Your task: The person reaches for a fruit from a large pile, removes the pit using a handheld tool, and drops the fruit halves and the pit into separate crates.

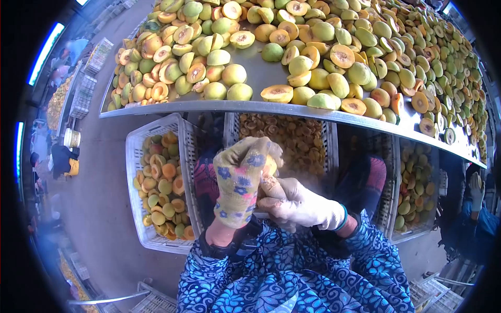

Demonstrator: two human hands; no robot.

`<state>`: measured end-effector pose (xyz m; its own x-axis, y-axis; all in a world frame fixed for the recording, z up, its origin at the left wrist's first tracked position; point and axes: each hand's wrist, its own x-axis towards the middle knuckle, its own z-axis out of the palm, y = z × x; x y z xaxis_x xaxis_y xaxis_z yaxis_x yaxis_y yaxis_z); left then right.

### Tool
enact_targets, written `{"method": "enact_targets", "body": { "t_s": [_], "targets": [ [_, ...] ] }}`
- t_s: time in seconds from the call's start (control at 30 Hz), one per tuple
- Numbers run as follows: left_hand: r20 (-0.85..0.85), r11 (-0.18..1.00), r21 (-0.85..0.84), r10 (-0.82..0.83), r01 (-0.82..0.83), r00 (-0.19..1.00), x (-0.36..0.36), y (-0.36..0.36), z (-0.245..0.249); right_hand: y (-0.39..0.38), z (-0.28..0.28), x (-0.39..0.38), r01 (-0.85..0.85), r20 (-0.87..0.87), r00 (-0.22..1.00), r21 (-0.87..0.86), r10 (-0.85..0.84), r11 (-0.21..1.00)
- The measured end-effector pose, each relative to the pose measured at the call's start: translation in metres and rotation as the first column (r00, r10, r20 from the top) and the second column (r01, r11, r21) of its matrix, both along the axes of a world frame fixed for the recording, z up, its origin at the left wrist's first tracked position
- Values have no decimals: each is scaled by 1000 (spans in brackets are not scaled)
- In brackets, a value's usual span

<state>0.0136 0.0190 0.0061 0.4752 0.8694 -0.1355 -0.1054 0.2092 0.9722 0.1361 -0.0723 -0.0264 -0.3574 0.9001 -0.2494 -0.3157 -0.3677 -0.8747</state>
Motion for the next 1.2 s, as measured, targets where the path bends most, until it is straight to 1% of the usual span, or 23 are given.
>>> {"method": "enact_targets", "body": {
  "t_s": [0.03, 0.07, 0.1, 0.2, 0.27, 0.33, 0.4, 0.47, 0.5, 0.53, 0.6, 0.63, 0.67, 0.7, 0.73, 0.77, 0.8, 0.83, 0.9, 0.97, 1.0, 1.07, 1.2],
  "targets": [
    [-6, 951, 300, 79, -74, 997, 4, 0, -8, -1, 4, 3, -69, -155, 987, -117, 51, 991],
    [12, 810, 572, 152, -132, 988, 5, -1, -14, -1, 9, 5, -153, -311, 947, -220, 79, 963],
    [42, 873, 469, 129, -134, 991, 2, -2, -17, -1, 12, 5, -123, -256, 964, -212, 66, 969],
    [177, 857, 483, 105, -180, 979, 6, 1, -25, 1, 11, 10, -95, -161, 984, -109, 77, 990],
    [105, 833, 536, 96, -138, 990, 3, 8, -25, 0, 10, 13, -135, -169, 980, -151, 109, 979],
    [-157, 772, 630, 21, 84, 987, 3, 16, -9, -2, 11, 12, -170, -321, 944, -268, 79, 948],
    [-188, 805, 576, -41, 144, 981, 3, 20, -3, -1, 12, 6, -159, -320, 946, -302, 58, 940],
    [-320, 944, 281, -78, 173, 944, 4, 22, 1, 3, 14, 4, -154, -311, 949, -321, 50, 935],
    [-331, 966, 178, -118, 185, 936, 2, 24, 4, 4, 12, 2, -217, -465, 885, -335, 39, 917],
    [-327, 968, 180, -110, 176, 939, -1, 27, 7, 2, 11, 0, -284, -606, 796, -345, 19, 894],
    [-373, 908, 96, -348, 409, 860, -9, 36, 13, -3, 9, -6, -276, -573, 819, -376, 12, 885],
    [-450, 840, 185, -389, 510, 804, -13, 43, 5, -3, 4, -9, -305, -632, 775, -350, 17, 886],
    [-443, 844, 201, -375, 498, 814, -18, 45, 4, -3, 2, -10, -328, -681, 732, -320, 25, 889],
    [-412, 847, 110, -437, 520, 800, -20, 48, 5, -2, 7, -12, -311, -624, 781, -365, 18, 878],
    [-375, 841, 18, -496, 542, 783, -21, 50, 6, -1, 9, -15, -319, -667, 745, -371, -11, 872],
    [-371, 847, 38, -480, 529, 795, -22, 53, 6, -2, 8, -17, -356, -751, 660, -340, -23, 871],
    [-283, 846, 63, -494, 530, 822, -24, 54, 4, -2, 5, -20, -394, -827, 561, -308, -38, 866],
    [-194, 845, 82, -507, 528, 840, -27, 54, 1, -1, 1, -22, -408, -825, 565, -307, -26, 860],
    [-6, 842, 107, -532, 529, 847, -31, 48, -9, -3, -10, -27, -464, -929, 369, -217, -35, 859],
    [190, 837, 147, -547, 527, 815, -31, 43, -18, -6, -18, -29, -466, -933, 358, -215, -39, 858],
    [199, 841, 153, -541, 520, 817, -30, 41, -22, -7, -19, -30, -457, -940, 339, -201, -40, 866],
    [361, 912, 127, -409, 390, 838, -27, 31, -26, -8, -15, -29, -449, -937, 347, -207, -44, 869],
    [381, 958, -38, -250, 285, 890, -30, 23, -12, -2, -1, -29, -416, -906, 423, -197, -3, 888]
  ]
}}
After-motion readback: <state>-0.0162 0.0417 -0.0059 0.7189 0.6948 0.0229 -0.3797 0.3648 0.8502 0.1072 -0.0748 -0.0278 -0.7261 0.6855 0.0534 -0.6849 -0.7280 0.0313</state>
